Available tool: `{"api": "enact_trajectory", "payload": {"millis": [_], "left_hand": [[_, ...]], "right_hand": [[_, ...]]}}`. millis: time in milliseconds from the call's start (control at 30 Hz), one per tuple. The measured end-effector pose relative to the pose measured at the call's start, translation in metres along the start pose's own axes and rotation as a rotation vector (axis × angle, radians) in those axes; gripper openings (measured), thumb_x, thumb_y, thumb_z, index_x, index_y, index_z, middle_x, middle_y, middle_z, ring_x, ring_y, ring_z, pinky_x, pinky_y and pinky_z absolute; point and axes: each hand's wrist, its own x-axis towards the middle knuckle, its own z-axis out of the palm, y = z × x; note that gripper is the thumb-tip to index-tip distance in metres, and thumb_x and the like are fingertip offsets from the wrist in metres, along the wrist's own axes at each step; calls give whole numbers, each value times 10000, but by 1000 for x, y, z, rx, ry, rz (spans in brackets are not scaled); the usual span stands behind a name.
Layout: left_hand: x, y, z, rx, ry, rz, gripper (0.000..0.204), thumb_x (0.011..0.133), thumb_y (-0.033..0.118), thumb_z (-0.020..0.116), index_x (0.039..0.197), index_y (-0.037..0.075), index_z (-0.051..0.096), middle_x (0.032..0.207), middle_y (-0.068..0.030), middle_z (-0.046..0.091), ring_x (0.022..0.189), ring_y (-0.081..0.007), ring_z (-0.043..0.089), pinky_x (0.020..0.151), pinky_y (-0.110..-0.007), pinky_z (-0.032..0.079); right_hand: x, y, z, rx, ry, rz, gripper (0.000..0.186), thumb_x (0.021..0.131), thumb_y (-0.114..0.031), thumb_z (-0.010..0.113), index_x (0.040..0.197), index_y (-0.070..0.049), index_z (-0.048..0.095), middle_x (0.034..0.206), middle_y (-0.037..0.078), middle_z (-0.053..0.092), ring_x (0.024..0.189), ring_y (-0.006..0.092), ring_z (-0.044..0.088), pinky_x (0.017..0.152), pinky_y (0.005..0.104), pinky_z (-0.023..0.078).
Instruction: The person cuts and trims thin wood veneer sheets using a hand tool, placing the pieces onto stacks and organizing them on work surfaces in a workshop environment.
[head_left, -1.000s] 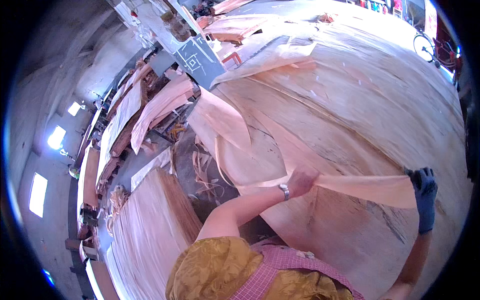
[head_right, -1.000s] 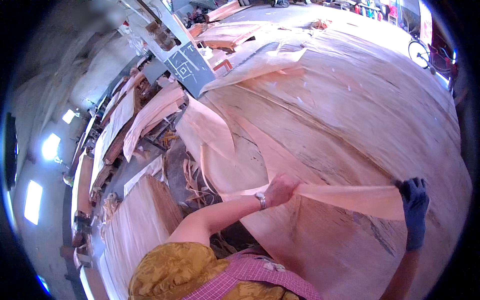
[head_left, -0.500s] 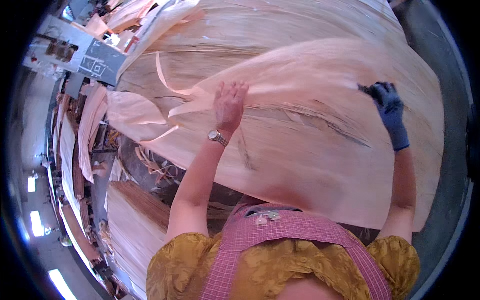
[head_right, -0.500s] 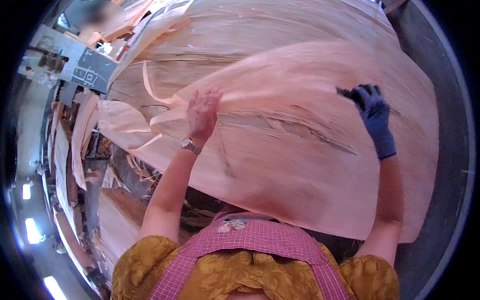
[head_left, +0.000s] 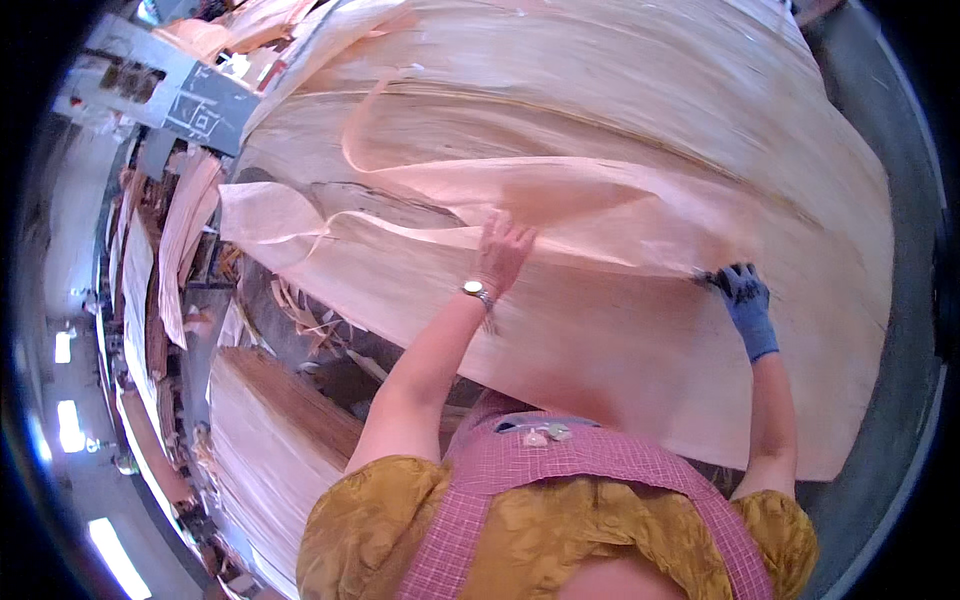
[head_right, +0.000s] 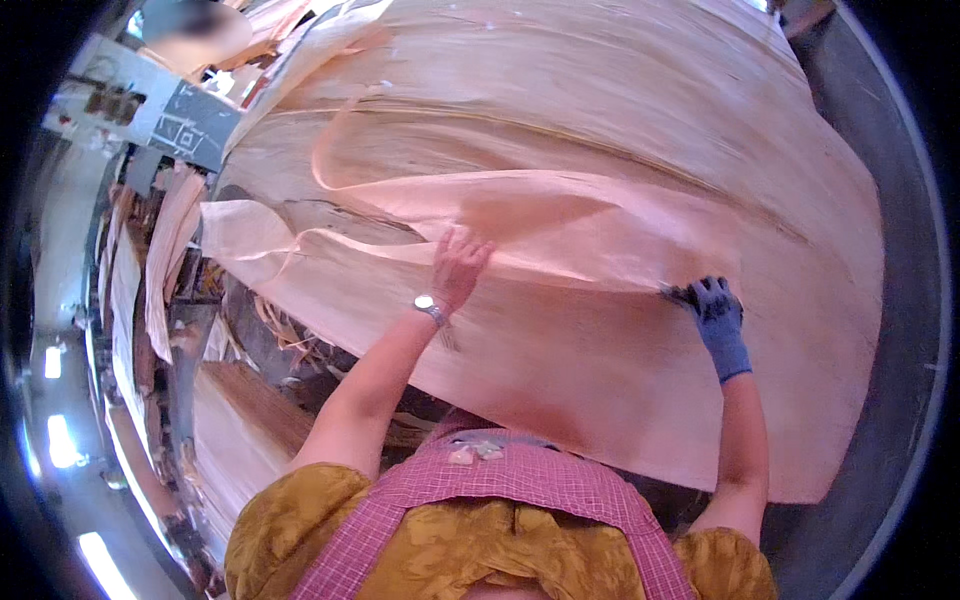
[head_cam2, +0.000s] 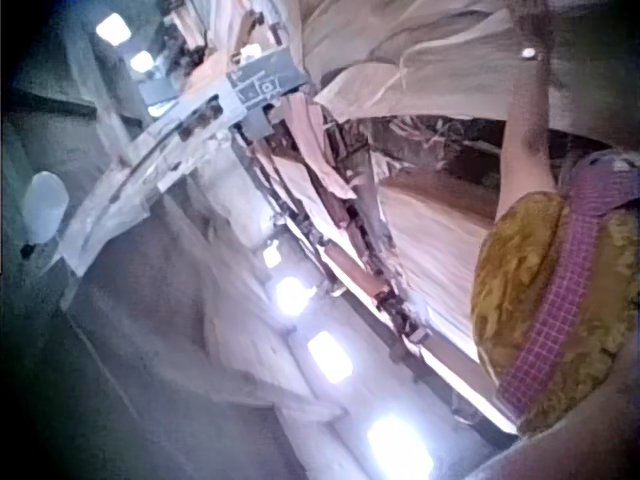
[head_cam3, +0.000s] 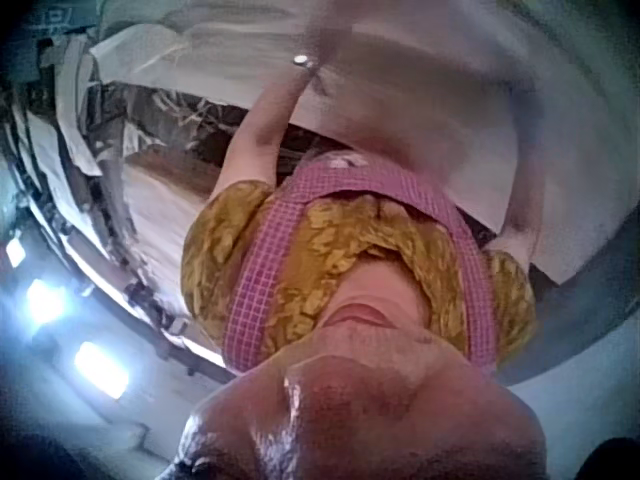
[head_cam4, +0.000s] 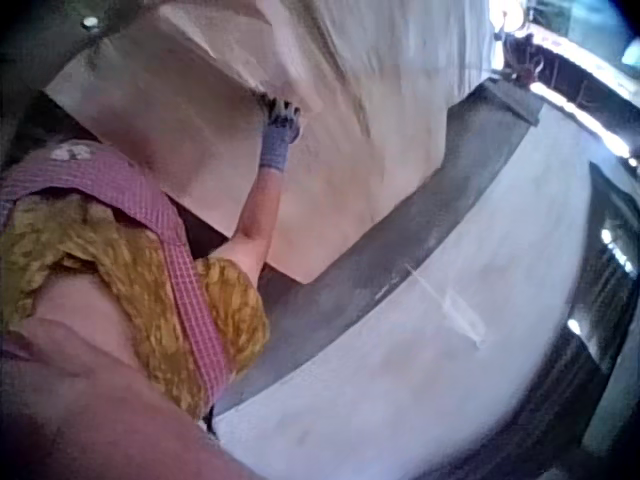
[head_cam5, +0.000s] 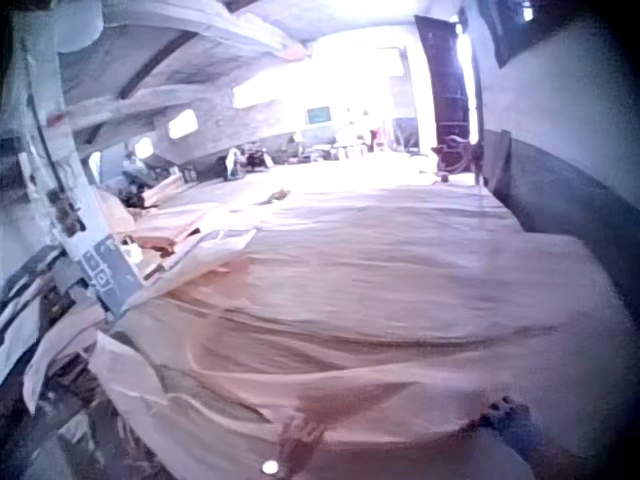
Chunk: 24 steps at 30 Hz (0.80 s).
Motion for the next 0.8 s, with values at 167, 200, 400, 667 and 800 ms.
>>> {"api": "enact_trajectory", "payload": {"millis": [167,200,400,667,800], "left_hand": [[19,20,-12,-128,-166,20,409,840,234,618,1242,171,583,1271,-79,586,1248,-262,498,1121,-506,267],[14,27,-16,-91,-125,89,511,818,289,664,1300,176,538,1342,-93,535,1288,-279,454,1123,-503,260],[-16,2,-70,-462,-21,87,758,748,401,763,1392,159,446,1433,-139,427,1334,-319,382,1126,-481,254],[-208,-401,-43,-1061,635,-1670,655,751,311,802,1146,-15,393,1004,-127,510,827,-218,566,674,-353,506],[-205,-508,-45,-1210,904,-1984,813,687,323,844,1191,-23,308,1056,-157,536,815,-251,588,568,-383,517]], "right_hand": [[-14,41,10,-42,127,161,205,828,-115,587,1024,-120,646,1058,103,639,1013,310,593,821,407,505],[-17,66,10,-16,193,161,239,836,-95,579,1066,-96,641,1070,120,641,1008,304,598,850,409,490],[-164,241,-22,-136,233,667,382,957,-178,499,1302,-16,531,1225,193,597,1080,315,578,946,392,446],[-173,98,0,-285,149,1059,452,959,-292,526,1336,-46,485,1280,196,559,1171,349,541,999,386,435],[-80,-72,30,247,434,637,343,959,-172,542,1267,-20,535,1220,162,596,1100,280,585,956,361,462]]}}
